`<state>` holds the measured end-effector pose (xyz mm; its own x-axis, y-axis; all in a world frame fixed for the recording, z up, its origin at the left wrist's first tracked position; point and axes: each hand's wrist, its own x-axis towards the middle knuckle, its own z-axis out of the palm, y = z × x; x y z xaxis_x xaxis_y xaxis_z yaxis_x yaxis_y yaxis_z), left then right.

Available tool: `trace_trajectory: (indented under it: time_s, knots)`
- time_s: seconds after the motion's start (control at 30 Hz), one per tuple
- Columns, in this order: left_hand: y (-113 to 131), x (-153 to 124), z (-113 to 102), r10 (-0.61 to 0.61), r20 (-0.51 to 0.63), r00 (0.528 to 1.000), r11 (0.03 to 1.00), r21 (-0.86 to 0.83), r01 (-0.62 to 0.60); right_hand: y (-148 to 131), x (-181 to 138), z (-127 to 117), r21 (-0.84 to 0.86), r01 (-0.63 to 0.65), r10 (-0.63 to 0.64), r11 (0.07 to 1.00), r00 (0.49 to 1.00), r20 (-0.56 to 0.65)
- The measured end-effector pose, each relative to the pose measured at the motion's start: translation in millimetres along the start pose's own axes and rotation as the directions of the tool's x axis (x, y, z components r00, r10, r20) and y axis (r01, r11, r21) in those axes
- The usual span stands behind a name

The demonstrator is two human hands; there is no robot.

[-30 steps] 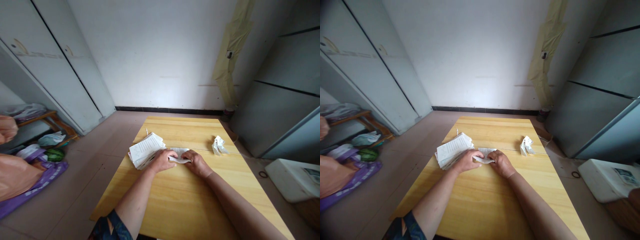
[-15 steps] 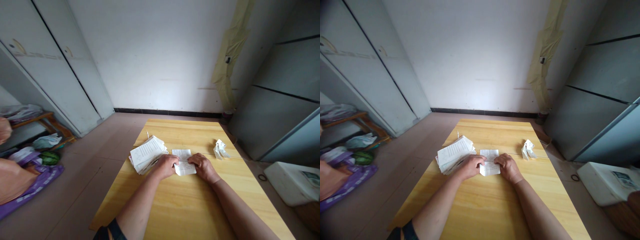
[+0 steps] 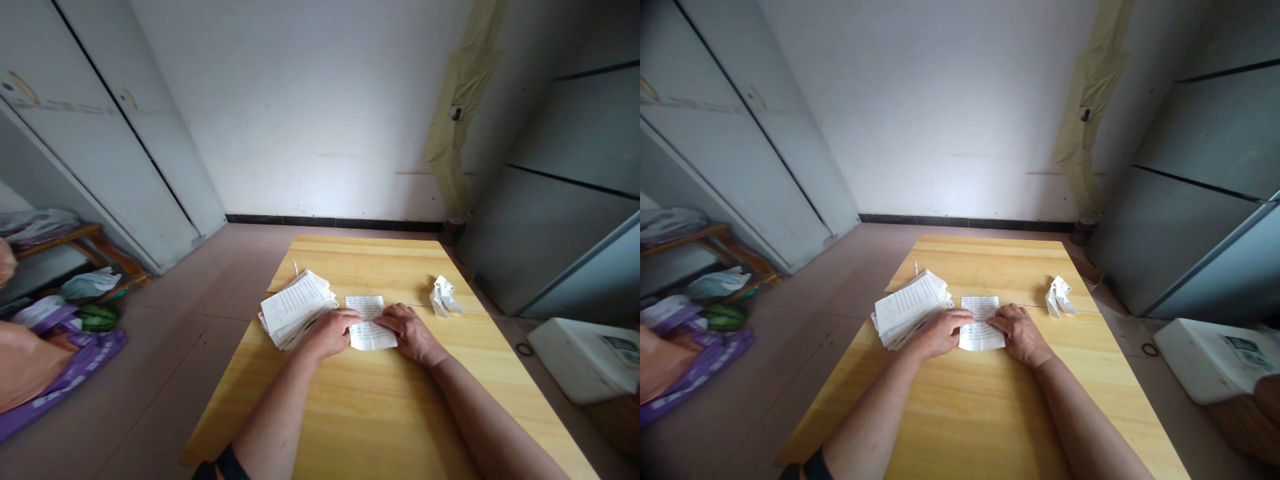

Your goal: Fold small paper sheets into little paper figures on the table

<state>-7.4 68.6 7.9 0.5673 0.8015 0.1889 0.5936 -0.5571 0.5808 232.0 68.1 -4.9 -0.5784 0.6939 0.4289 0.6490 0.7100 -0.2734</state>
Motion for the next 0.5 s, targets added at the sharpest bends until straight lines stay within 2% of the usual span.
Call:
trace_trajectory:
  time_s: [0.13, 0.27, 0.37, 0.5]
  knots:
    - [-3, -1, -6, -0.04, 0.084, 0.996, 0.999, 0.014, 0.039, -3, 1, -4, -0.07, -0.017, 0.023, 0.997, 0.996, 0.081]
    - [2, -1, -13, -0.062, 0.131, 0.989, 0.998, 0.033, 0.058, 0, 1, -2, -0.067, -0.001, 0.006, 0.998, 0.997, 0.074]
    - [6, 0, -13, -0.091, 0.117, 0.989, 0.996, 0.027, 0.088, 4, 0, 1, -0.022, -0.007, 0.008, 1.0, 0.999, 0.031]
    - [4, 1, -9, -0.115, 0.039, 0.993, 0.992, -0.039, 0.117, 9, 0, 2, 0.092, -0.017, 0.02, 0.996, 0.999, -0.036]
